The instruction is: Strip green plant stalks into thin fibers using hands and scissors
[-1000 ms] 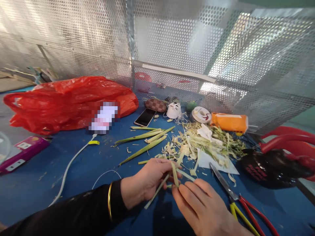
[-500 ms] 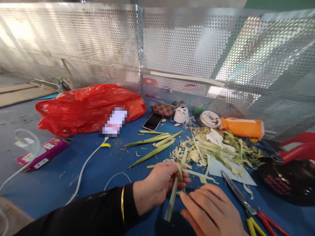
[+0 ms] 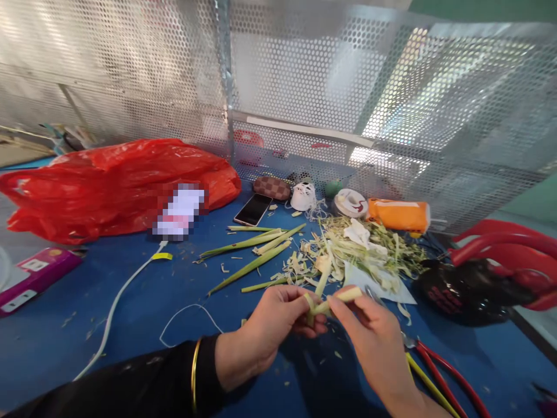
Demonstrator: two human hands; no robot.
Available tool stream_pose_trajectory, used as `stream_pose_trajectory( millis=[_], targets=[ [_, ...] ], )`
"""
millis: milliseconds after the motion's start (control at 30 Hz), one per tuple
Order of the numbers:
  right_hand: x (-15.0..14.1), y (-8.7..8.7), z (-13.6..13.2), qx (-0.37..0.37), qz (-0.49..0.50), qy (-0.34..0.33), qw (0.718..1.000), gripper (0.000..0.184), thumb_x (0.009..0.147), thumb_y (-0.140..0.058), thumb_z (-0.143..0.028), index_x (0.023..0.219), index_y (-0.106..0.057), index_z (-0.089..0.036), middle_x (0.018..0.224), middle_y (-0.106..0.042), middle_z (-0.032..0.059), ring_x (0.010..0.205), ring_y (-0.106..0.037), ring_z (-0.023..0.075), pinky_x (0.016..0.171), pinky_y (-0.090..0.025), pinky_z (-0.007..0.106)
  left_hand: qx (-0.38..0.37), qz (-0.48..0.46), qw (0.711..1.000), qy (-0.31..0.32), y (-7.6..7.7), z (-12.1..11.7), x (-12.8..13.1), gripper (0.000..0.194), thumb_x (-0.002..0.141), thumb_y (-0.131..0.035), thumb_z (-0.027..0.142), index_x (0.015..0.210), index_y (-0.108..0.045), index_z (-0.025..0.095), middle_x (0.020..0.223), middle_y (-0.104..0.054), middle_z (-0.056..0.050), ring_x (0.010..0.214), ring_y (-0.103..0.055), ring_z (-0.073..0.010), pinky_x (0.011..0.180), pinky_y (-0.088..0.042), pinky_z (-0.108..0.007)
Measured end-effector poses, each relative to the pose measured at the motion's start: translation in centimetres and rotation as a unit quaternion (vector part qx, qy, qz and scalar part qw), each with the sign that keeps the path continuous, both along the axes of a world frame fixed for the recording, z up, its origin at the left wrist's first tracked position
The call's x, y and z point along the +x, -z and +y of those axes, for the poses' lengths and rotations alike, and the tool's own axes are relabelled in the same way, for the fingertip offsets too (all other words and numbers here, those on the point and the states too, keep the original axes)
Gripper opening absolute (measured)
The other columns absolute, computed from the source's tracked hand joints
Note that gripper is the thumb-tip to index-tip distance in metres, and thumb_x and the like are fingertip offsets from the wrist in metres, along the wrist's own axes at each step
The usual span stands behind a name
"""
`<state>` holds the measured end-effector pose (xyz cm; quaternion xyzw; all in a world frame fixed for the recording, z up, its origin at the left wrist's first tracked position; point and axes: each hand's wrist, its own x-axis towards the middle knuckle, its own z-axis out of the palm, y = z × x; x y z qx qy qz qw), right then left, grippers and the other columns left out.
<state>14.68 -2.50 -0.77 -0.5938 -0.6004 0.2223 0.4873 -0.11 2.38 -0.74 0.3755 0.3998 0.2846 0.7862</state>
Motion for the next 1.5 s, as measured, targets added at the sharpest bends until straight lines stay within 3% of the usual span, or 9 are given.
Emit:
stream_pose_trajectory(
  millis=[67, 167, 367, 667, 833, 1133, 1233, 1333, 1500],
  targets=[
    [0.2, 0.8, 0.4, -0.108, 0.099, 0.008, 0.989, 0.026, 0.086, -0.060, -0.038, 0.069, -0.062, -0.018, 0.062, -0.064, 0.0013, 0.059, -0.060, 0.0172, 0.056, -0.050, 0.027, 0.003, 0.001, 1.000, 0.005, 0.0, 0.1, -0.1, 0.021, 0.075, -0.065, 0.033, 0.072, -0.065, 0.013, 0.065, -0.067, -0.004, 0.057, -0.063, -0.0111, 0.055, -0.048, -0.019],
    [0.2, 1.7, 0.8, -0.157, 0.166, -0.007, 0.974, 0.030, 0.083, -0.062, -0.043, 0.068, -0.060, -0.017, 0.061, -0.063, 0.0013, 0.059, -0.059, 0.0172, 0.057, -0.049, 0.027, 0.013, 0.009, 1.000, 0.020, 0.0, 0.2, -0.1, 0.024, 0.075, -0.066, 0.036, 0.074, -0.065, 0.012, 0.066, -0.068, -0.005, 0.057, -0.063, -0.0107, 0.057, -0.048, -0.019],
    [0.1, 1.6, 0.9, -0.161, 0.158, 0.010, 0.974, 0.032, 0.080, -0.065, -0.045, 0.066, -0.058, -0.018, 0.058, -0.057, -0.0017, 0.053, -0.054, 0.0135, 0.050, -0.044, 0.023, 0.039, 0.040, 0.998, 0.030, 0.1, 0.4, -0.2, 0.027, 0.075, -0.066, 0.036, 0.083, -0.068, 0.011, 0.069, -0.070, -0.008, 0.061, -0.064, -0.0123, 0.059, -0.049, -0.020],
    [0.2, 1.4, 1.2, -0.135, 0.126, 0.044, 0.982, 0.031, 0.081, -0.062, -0.043, 0.063, -0.055, -0.018, 0.055, -0.054, -0.0027, 0.052, -0.051, 0.0127, 0.050, -0.041, 0.023, 0.012, -0.042, 0.999, 0.033, -0.5, 0.3, -0.5, 0.024, 0.071, -0.062, 0.026, 0.088, -0.069, 0.010, 0.079, -0.072, -0.009, 0.074, -0.067, -0.0164, 0.072, -0.052, -0.026],
    [0.2, 1.6, 1.3, -0.142, 0.139, 0.046, 0.979, 0.031, 0.080, -0.062, -0.042, 0.062, -0.053, -0.019, 0.055, -0.054, -0.0033, 0.052, -0.051, 0.0124, 0.050, -0.039, 0.023, 0.035, 0.002, 0.999, 0.020, 0.0, 0.2, -0.2, 0.026, 0.065, -0.076, 0.023, 0.087, -0.069, 0.011, 0.080, -0.072, -0.008, 0.071, -0.066, -0.0129, 0.067, -0.050, -0.020],
    [0.3, 1.0, 1.0, -0.180, 0.105, 0.006, 0.978, 0.036, 0.087, -0.055, -0.047, 0.066, -0.058, -0.019, 0.054, -0.063, 0.0008, 0.056, -0.060, 0.0162, 0.057, -0.046, 0.026, 0.038, 0.028, 0.998, -0.052, 0.3, 0.8, -0.4, 0.019, 0.069, -0.075, 0.027, 0.080, -0.068, 0.013, 0.069, -0.066, -0.002, 0.063, -0.061, -0.0106, 0.052, -0.045, -0.017],
    [0.4, 0.9, 0.6, -0.141, 0.010, -0.016, 0.990, 0.029, 0.091, -0.050, -0.043, 0.074, -0.057, -0.020, 0.057, -0.063, -0.0004, 0.056, -0.062, 0.0160, 0.055, -0.047, 0.026, 0.055, 0.024, 0.994, -0.093, 0.2, 1.2, -0.5, 0.022, 0.070, -0.074, 0.028, 0.086, -0.070, 0.014, 0.075, -0.065, -0.002, 0.063, -0.060, -0.0097, 0.050, -0.044, -0.016],
    [0.4, 1.3, 0.2, 0.005, -0.142, -0.010, 0.990, 0.015, 0.091, -0.054, -0.031, 0.099, -0.057, -0.018, 0.076, -0.069, 0.0035, 0.067, -0.068, 0.0184, 0.061, -0.051, 0.028, 0.060, 0.027, 0.989, -0.129, 0.1, 1.5, -0.6, 0.024, 0.070, -0.073, 0.028, 0.089, -0.071, 0.014, 0.077, -0.064, -0.002, 0.064, -0.058, -0.0091, 0.049, -0.043, -0.016],
    [0.3, 1.1, 0.0, 0.228, -0.314, -0.095, 0.917, 0.028, 0.087, -0.053, -0.002, 0.112, -0.058, -0.014, 0.091, -0.071, 0.0093, 0.083, -0.067, 0.0197, 0.075, -0.051, 0.034, 0.060, 0.035, 0.992, -0.107, 0.6, 1.5, -0.6, 0.026, 0.070, -0.071, 0.026, 0.093, -0.070, 0.014, 0.072, -0.063, -0.001, 0.061, -0.057, -0.0093, 0.046, -0.041, -0.016]
  ],
)
